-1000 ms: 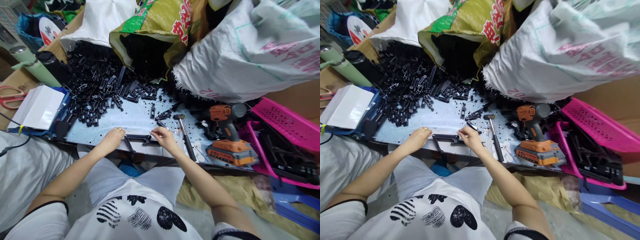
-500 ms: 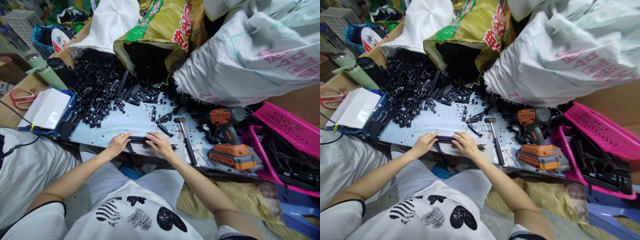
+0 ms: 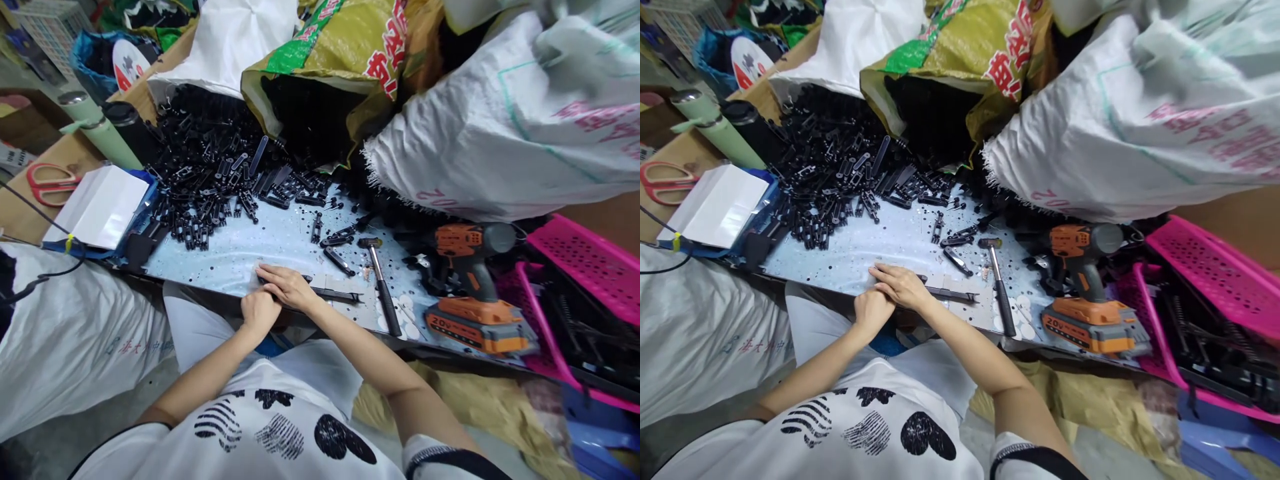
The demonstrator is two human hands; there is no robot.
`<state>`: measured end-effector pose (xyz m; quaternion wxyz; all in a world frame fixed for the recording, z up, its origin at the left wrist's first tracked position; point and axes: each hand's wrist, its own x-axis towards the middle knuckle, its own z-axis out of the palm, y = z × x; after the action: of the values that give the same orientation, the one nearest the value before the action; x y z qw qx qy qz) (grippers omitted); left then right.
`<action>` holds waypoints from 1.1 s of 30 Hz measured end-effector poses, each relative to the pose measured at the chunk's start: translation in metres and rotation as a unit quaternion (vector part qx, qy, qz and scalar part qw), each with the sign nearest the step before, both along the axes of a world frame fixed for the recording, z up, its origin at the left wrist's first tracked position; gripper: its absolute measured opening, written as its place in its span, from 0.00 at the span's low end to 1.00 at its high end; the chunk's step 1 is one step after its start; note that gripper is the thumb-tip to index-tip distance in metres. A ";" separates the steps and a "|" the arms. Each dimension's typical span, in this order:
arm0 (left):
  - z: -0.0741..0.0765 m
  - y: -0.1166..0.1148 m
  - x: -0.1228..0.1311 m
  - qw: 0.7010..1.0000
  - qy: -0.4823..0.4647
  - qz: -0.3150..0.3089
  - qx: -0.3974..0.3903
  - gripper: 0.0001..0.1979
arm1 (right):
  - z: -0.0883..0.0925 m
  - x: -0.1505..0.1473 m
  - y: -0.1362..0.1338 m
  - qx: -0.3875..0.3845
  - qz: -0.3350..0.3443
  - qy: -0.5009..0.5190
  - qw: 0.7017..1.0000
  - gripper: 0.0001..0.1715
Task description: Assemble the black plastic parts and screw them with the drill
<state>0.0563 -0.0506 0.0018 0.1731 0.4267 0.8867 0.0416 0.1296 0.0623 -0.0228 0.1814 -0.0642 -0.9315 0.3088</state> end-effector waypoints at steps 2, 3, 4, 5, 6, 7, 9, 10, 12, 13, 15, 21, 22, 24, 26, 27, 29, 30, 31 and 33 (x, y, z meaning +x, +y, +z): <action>-0.003 0.003 -0.001 1.000 0.000 0.005 0.001 0.21 | 0.002 -0.002 -0.002 0.001 -0.007 -0.007 1.000 0.26; -0.004 0.003 -0.003 1.000 0.001 0.005 0.003 0.21 | 0.003 -0.003 -0.003 -0.001 -0.012 -0.006 1.000 0.26; -0.005 0.002 -0.007 1.000 0.004 0.004 0.009 0.21 | 0.004 -0.003 -0.003 -0.004 -0.017 -0.003 1.000 0.26; -0.006 0.001 -0.010 1.000 0.007 0.002 0.015 0.22 | 0.004 -0.003 -0.004 -0.006 -0.020 0.000 1.000 0.26; -0.006 -0.001 -0.014 1.000 0.012 0.000 0.020 0.22 | 0.005 -0.003 -0.004 -0.009 -0.023 0.004 1.000 0.25; -0.006 -0.003 -0.017 1.000 0.018 -0.003 0.024 0.22 | 0.005 -0.003 -0.005 -0.011 -0.029 0.006 0.999 0.25; -0.007 -0.006 -0.023 0.999 0.029 -0.010 0.027 0.22 | 0.005 -0.004 -0.005 -0.019 -0.046 0.008 0.999 0.25; -0.008 -0.007 -0.024 0.999 0.034 -0.014 0.028 0.21 | 0.005 -0.005 -0.006 -0.022 -0.053 0.006 0.998 0.24; -0.009 -0.005 -0.024 0.999 0.040 -0.017 0.031 0.21 | 0.004 -0.008 -0.007 -0.022 -0.069 -0.001 0.997 0.24; -0.010 -0.004 -0.023 0.999 0.041 -0.013 0.033 0.21 | 0.004 -0.009 -0.008 -0.019 -0.075 -0.006 0.997 0.24; -0.012 -0.002 -0.021 0.999 0.037 -0.003 0.037 0.22 | 0.004 -0.011 -0.009 -0.014 -0.083 -0.012 0.996 0.25; -0.013 -0.009 -0.026 0.997 0.062 -0.011 0.041 0.21 | 0.001 -0.005 -0.013 -0.002 -0.082 0.012 0.997 0.24; -0.014 -0.010 -0.028 0.997 0.063 -0.011 0.040 0.21 | 0.001 -0.005 -0.014 0.004 -0.087 0.013 0.996 0.24; -0.014 -0.011 -0.029 0.997 0.064 -0.010 0.037 0.22 | 0.000 -0.005 -0.015 0.014 -0.089 0.015 0.996 0.25; -0.014 -0.010 -0.028 0.997 0.064 -0.013 0.039 0.22 | -0.001 -0.007 -0.016 0.017 -0.089 0.016 0.996 0.24; -0.014 -0.008 -0.027 0.997 0.062 -0.014 0.040 0.22 | -0.002 -0.008 -0.017 0.016 -0.094 0.015 0.995 0.24; -0.014 -0.005 -0.023 0.998 0.057 -0.008 0.038 0.21 | -0.002 -0.010 -0.019 0.016 -0.119 0.008 0.993 0.25; -0.014 -0.003 -0.022 0.998 0.054 -0.001 0.035 0.20 | -0.002 -0.011 -0.019 0.018 -0.131 0.004 0.991 0.25; -0.014 -0.003 -0.022 0.998 0.054 0.004 0.032 0.20 | -0.002 -0.011 -0.020 0.020 -0.137 0.001 0.990 0.25; -0.014 -0.004 -0.024 0.998 0.057 0.000 0.032 0.20 | -0.002 -0.010 -0.021 0.023 -0.127 0.005 0.992 0.25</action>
<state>0.0326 -0.0548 -0.0120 0.1087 0.4337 0.8933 0.0456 0.1193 0.0415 -0.0248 0.2250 -0.1764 -0.9218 0.2618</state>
